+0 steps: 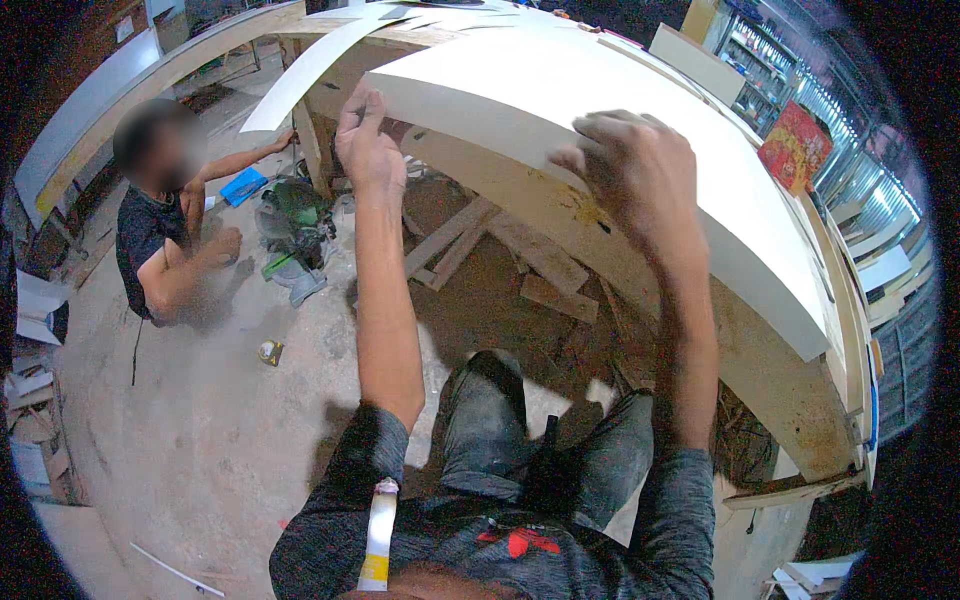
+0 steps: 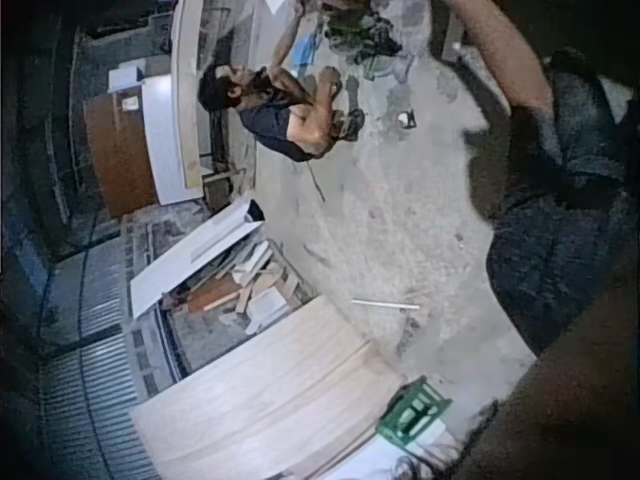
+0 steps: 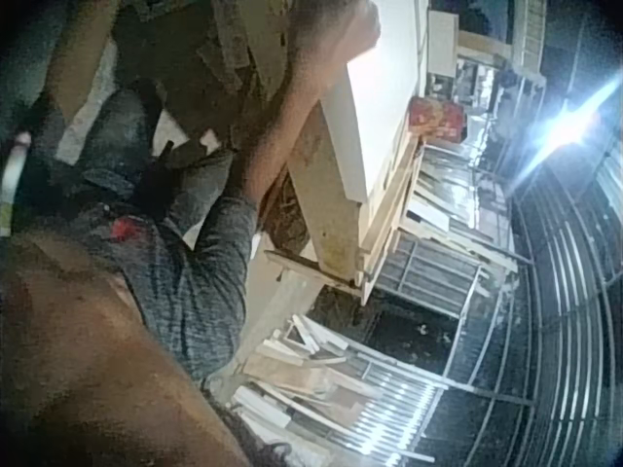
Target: The recorder is measuring, marking, and aligning laminate boards on a workbench in a furniture workshop.
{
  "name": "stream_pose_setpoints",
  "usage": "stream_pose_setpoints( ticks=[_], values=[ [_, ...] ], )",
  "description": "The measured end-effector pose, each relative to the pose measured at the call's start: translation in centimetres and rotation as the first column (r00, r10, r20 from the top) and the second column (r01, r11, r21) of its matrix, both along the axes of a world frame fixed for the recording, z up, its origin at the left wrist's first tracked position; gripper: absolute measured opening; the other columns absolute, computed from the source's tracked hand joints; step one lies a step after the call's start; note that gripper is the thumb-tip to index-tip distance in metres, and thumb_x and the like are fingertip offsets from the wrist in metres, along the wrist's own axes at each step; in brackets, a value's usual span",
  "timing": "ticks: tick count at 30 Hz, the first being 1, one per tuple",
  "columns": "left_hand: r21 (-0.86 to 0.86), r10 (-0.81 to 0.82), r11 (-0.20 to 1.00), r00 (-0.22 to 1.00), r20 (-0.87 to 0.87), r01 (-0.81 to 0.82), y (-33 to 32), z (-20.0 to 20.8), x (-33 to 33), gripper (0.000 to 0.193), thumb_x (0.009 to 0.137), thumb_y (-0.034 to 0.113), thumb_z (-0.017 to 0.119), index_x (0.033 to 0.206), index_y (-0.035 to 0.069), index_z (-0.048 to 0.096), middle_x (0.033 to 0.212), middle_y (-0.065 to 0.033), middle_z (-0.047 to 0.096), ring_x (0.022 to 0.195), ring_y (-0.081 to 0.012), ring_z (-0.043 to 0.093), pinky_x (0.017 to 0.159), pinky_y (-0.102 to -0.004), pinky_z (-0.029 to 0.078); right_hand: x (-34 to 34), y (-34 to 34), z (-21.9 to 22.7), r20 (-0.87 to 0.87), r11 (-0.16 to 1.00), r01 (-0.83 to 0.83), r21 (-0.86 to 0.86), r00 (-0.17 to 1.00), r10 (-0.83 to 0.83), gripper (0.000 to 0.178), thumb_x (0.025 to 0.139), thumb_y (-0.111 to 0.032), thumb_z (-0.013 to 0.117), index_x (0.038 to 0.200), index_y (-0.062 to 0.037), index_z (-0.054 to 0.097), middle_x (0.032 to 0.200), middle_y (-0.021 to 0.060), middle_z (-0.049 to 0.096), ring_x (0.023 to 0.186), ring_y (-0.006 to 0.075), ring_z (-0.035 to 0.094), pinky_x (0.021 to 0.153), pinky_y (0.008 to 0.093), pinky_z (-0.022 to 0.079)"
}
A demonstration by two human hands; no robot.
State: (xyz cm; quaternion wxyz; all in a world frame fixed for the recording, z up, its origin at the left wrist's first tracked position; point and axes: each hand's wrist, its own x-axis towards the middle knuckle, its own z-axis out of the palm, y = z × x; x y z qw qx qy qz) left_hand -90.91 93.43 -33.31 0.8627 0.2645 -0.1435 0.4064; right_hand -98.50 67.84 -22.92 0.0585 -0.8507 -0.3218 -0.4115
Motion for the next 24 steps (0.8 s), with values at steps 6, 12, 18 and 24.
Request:
stream_pose_setpoints(
  ticks=[6, 12, 18, 24],
  values=[
    [-0.068, -0.036, 0.997, 0.999, 0.019, 0.037, 0.1, -0.6, 0.6, 0.029, 0.09, 0.011, 0.066, 0.117, 0.002, 0.062, 0.107, -0.0107, 0.067, 0.091, -0.0202, 0.065, 0.077, -0.0346, 0.058, 3.8, 10.4, -0.3, 0.05, 0.986, 0.072, -0.147, 0.997, -0.066, 0.03, 0.081, -0.04, 0.072, 0.085, -0.0103, 0.075, 0.069, 0.0107, 0.068, 0.066, 0.0279, 0.068, 0.062, 0.0398, 0.052],
    [0.125, -0.073, 0.99, 0.994, 0.085, 0.062, 1.4, -0.2, 0.2, 0.035, 0.095, 0.014, 0.061, 0.127, 0.002, 0.057, 0.113, -0.0087, 0.065, 0.1, -0.0172, 0.062, 0.085, -0.0327, 0.054, 3.7, 9.5, 0.2, -0.054, 0.997, -0.012, -0.083, 0.999, 0.008, 0.033, 0.079, -0.043, 0.072, 0.087, -0.0109, 0.076, 0.073, 0.0111, 0.069, 0.068, 0.0292, 0.068, 0.064, 0.0397, 0.054],
    [0.201, 0.008, 0.979, 0.999, 0.046, -0.017, 1.5, -0.1, 0.8, 0.039, 0.097, 0.011, 0.056, 0.135, 0.004, 0.052, 0.126, -0.0077, 0.06, 0.11, -0.0174, 0.058, 0.092, -0.0319, 0.049, 5.8, 15.3, -0.1, 0.099, 0.99, 0.009, -0.14, 0.995, 0.005, 0.034, 0.076, -0.04, 0.074, 0.078, -0.0063, 0.073, 0.071, 0.016, 0.068, 0.07, 0.0302, 0.069, 0.065, 0.0391, 0.055],
    [0.126, -0.057, 0.99, 0.998, -0.018, 0.059, 0.5, -0.4, 2.1, 0.044, 0.095, 0.003, 0.054, 0.139, 0.006, 0.048, 0.127, -0.0049, 0.058, 0.111, -0.0155, 0.055, 0.091, -0.0262, 0.046, 5.8, 11.2, -1.5, 0.063, 0.994, 0.013, -0.106, 0.998, -0.007, 0.03, 0.076, -0.034, 0.074, 0.078, -0.005, 0.071, 0.074, 0.0163, 0.069, 0.071, 0.0294, 0.07, 0.068, 0.0418, 0.055]
  ],
)
